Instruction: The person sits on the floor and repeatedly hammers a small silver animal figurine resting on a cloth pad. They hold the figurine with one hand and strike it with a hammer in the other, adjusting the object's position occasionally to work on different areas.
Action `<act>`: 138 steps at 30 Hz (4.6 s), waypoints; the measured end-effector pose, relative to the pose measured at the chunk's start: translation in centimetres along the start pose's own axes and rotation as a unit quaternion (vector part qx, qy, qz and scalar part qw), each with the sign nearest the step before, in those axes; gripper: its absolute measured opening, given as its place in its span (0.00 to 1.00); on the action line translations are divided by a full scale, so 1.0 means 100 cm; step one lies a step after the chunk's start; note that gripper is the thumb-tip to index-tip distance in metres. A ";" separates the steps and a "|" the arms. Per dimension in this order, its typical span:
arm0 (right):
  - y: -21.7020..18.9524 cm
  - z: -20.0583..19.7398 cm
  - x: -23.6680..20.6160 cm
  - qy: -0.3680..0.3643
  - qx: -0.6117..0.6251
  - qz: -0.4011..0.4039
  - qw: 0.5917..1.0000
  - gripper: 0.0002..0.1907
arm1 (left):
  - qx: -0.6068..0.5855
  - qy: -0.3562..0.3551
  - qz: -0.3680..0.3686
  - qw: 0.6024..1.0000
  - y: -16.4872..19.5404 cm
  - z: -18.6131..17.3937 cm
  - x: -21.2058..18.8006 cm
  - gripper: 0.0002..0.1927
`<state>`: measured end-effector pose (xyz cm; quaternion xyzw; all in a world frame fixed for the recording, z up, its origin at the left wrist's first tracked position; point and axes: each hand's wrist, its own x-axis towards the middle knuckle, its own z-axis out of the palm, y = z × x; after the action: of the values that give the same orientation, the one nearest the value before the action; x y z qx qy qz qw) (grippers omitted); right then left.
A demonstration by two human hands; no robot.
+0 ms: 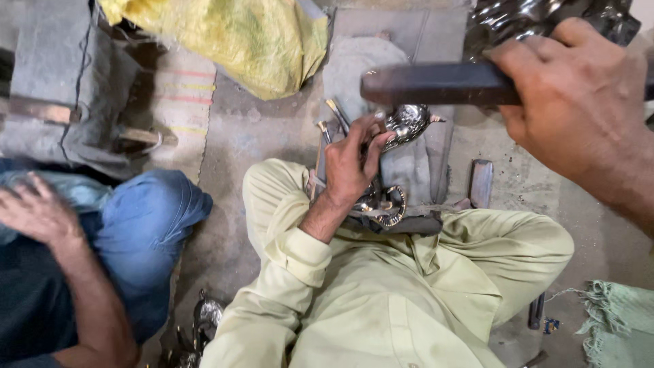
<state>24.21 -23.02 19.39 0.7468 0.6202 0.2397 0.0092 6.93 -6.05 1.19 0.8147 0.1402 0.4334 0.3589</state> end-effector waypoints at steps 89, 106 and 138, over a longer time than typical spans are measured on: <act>-0.003 0.052 -0.050 0.002 -0.003 0.098 0.995 0.12 | -0.005 -0.197 0.069 0.978 -0.011 -0.025 0.032 0.22; -0.013 0.045 -0.049 0.052 0.206 0.232 0.949 0.16 | -0.028 -0.233 0.082 0.969 -0.016 -0.028 0.042 0.23; -0.024 0.059 -0.064 0.065 0.196 0.221 0.953 0.14 | -0.042 -0.308 0.113 0.944 -0.024 -0.030 0.057 0.24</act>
<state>23.45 -26.76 11.21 0.8350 0.4738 0.1574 -0.2314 8.03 0.12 4.01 0.9031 -0.0890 0.2042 0.3672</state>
